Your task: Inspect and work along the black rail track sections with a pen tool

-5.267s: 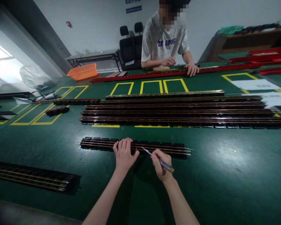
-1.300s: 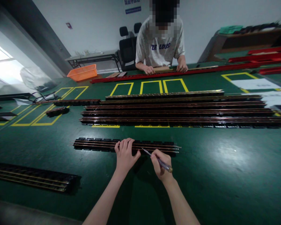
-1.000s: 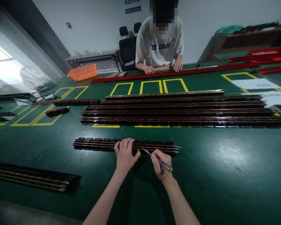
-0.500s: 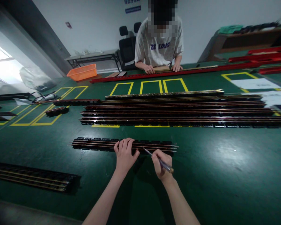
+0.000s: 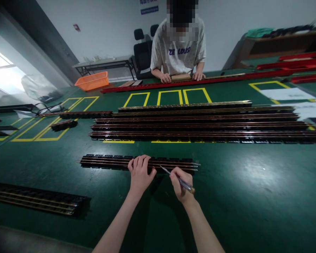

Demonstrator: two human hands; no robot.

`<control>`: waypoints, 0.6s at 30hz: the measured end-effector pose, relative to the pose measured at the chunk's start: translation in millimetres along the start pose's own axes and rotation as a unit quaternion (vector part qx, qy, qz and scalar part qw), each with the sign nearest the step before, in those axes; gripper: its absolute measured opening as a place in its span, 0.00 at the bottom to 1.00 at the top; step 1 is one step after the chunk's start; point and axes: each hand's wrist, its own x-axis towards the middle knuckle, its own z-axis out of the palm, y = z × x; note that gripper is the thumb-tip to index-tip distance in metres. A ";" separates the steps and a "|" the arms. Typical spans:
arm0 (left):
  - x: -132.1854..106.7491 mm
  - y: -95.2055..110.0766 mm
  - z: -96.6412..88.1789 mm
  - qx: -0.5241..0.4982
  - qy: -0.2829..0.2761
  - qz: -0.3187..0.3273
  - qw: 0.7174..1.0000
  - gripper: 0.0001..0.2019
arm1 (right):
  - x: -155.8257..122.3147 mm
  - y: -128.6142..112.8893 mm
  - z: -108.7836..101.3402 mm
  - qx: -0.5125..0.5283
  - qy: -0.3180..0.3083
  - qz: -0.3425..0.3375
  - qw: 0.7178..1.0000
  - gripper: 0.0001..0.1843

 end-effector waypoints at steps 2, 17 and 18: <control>0.5 0.1 -0.6 0.001 0.000 0.000 1.000 0.13 | -0.3 0.4 0.0 0.003 -0.001 0.003 1.000 0.16; 0.1 0.6 0.1 0.002 0.003 0.005 1.000 0.13 | -0.8 0.1 1.6 -0.005 0.000 0.010 1.000 0.16; -0.1 0.4 0.4 0.001 0.002 0.004 1.000 0.13 | -0.8 -0.5 1.7 -0.001 -0.001 0.007 1.000 0.16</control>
